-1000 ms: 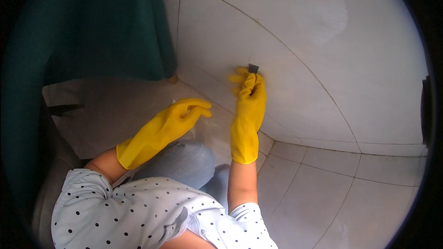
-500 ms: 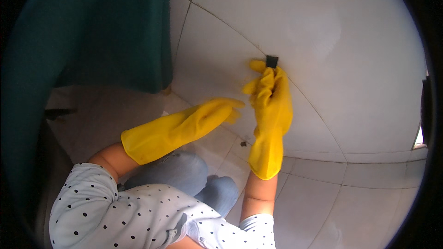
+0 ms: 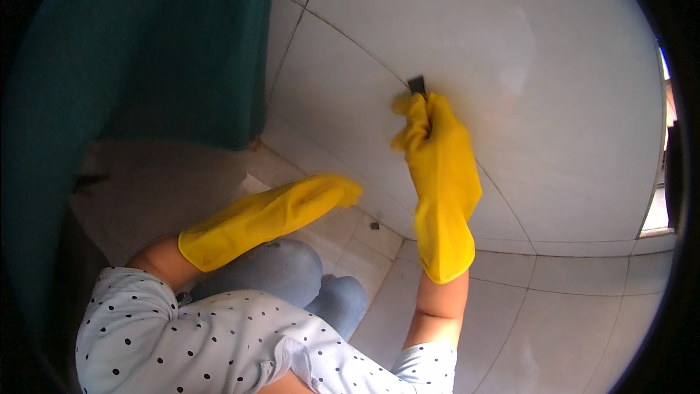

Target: The person uses a metal scraper to remove marks or residue from white tiled walls. They work methodically along the grout lines and the metal trim near a window, scraping the surface repeatedly to clean it.

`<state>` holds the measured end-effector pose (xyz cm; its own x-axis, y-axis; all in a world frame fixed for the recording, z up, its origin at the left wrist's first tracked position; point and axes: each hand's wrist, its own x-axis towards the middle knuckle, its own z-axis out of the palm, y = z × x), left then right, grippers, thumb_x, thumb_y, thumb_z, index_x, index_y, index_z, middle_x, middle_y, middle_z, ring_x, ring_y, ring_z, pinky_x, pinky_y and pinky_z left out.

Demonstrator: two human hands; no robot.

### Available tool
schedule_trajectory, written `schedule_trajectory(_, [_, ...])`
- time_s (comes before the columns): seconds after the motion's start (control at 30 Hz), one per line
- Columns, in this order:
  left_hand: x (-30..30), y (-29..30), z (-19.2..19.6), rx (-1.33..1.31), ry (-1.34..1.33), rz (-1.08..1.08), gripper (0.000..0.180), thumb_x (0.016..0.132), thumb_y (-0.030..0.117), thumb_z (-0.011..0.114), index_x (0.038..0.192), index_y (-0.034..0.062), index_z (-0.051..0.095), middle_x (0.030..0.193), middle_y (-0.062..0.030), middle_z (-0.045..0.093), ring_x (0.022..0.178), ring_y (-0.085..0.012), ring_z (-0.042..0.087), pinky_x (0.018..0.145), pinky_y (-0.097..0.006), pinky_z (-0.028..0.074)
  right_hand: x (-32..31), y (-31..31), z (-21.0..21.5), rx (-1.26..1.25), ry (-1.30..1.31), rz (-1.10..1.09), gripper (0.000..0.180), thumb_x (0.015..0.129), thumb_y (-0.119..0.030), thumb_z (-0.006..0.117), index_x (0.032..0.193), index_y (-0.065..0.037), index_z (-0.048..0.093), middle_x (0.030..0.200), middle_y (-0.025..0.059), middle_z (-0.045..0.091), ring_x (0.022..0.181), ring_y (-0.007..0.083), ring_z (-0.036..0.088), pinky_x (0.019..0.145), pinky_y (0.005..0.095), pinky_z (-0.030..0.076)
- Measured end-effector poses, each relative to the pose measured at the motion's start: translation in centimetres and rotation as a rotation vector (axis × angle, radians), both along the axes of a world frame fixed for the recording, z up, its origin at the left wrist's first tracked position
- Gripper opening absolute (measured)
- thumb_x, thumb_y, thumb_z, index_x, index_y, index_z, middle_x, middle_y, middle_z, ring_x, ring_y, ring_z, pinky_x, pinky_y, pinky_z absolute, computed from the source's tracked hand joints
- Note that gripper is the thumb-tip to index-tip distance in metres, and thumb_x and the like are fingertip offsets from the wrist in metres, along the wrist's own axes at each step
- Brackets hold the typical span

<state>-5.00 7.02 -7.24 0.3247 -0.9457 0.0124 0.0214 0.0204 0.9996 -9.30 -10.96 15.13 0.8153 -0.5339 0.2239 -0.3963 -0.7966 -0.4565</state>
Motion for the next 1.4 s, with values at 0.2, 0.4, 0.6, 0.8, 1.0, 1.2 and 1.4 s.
schedule_trajectory(0.2, [-0.1,0.9,2.0,-0.022,-0.196,-0.115,0.045,0.108,0.030,0.040,0.151,0.0144,0.035,0.157,-0.0092,0.036,0.144,-0.0185,0.037,0.122,-0.031,0.025,-0.1,1.2,0.0,-0.036,0.042,-0.033,0.034,0.107,-0.034,0.042,0.105,-0.014,0.069,0.064,0.0034,0.065,0.058,0.0127,0.055,0.059,0.0306,0.044])
schedule_trajectory(0.4, [-1.1,1.4,-3.5,-0.373,-0.447,0.015,0.046,0.109,0.027,0.043,0.152,0.0153,0.033,0.157,-0.0092,0.034,0.143,-0.0184,0.038,0.122,-0.031,0.025,0.1,1.2,0.5,0.065,0.057,0.018,0.029,0.106,-0.031,0.045,0.106,-0.010,0.065,0.079,0.0120,0.069,0.071,0.0249,0.066,0.067,0.0364,0.050])
schedule_trajectory(0.6, [-1.4,2.4,-1.6,-0.141,-0.360,-0.074,0.047,0.108,0.022,0.044,0.153,0.0166,0.031,0.159,-0.0087,0.031,0.145,-0.0184,0.036,0.122,-0.032,0.024,0.0,1.5,0.9,0.092,0.118,-0.022,0.030,0.105,-0.032,0.045,0.107,-0.011,0.066,0.078,0.0121,0.069,0.073,0.0269,0.066,0.068,0.0373,0.050])
schedule_trajectory(0.8, [-1.7,1.7,2.8,-0.170,-0.759,0.087,0.046,0.107,0.019,0.048,0.150,0.0162,0.035,0.156,-0.0093,0.037,0.142,-0.0200,0.040,0.122,-0.035,0.027,1.1,2.9,0.2,-0.117,0.082,-0.030,0.034,0.106,-0.037,0.044,0.106,-0.014,0.069,0.070,0.0052,0.066,0.064,0.0182,0.059,0.061,0.0316,0.045])
schedule_trajectory(1.0, [-1.0,1.9,1.5,-0.167,-0.471,0.048,0.043,0.105,0.013,0.050,0.147,0.0155,0.041,0.152,-0.0092,0.043,0.140,-0.0246,0.043,0.120,-0.036,0.030,0.6,2.6,0.6,0.115,0.109,-0.042,0.030,0.107,-0.032,0.044,0.108,-0.009,0.064,0.084,0.0147,0.070,0.077,0.0297,0.070,0.071,0.0398,0.051])
schedule_trajectory(1.2, [-1.3,1.7,3.6,-0.141,-0.557,0.042,0.044,0.104,0.012,0.051,0.147,0.0157,0.041,0.151,-0.0090,0.043,0.141,-0.0236,0.042,0.121,-0.036,0.030,-0.1,1.5,-0.1,0.094,0.085,-0.052,0.034,0.107,-0.034,0.044,0.103,-0.012,0.069,0.067,0.0018,0.066,0.055,0.0120,0.052,0.056,0.0293,0.043])
schedule_trajectory(1.4, [-1.4,1.9,3.7,-0.121,-0.820,0.076,0.037,0.109,0.021,0.043,0.144,0.0112,0.043,0.147,-0.0121,0.048,0.137,-0.0230,0.048,0.117,-0.034,0.035,2.5,2.2,-1.0,-0.050,-0.021,0.109,0.034,0.106,-0.036,0.044,0.106,-0.013,0.069,0.069,0.0064,0.066,0.059,0.0184,0.059,0.059,0.0313,0.046])
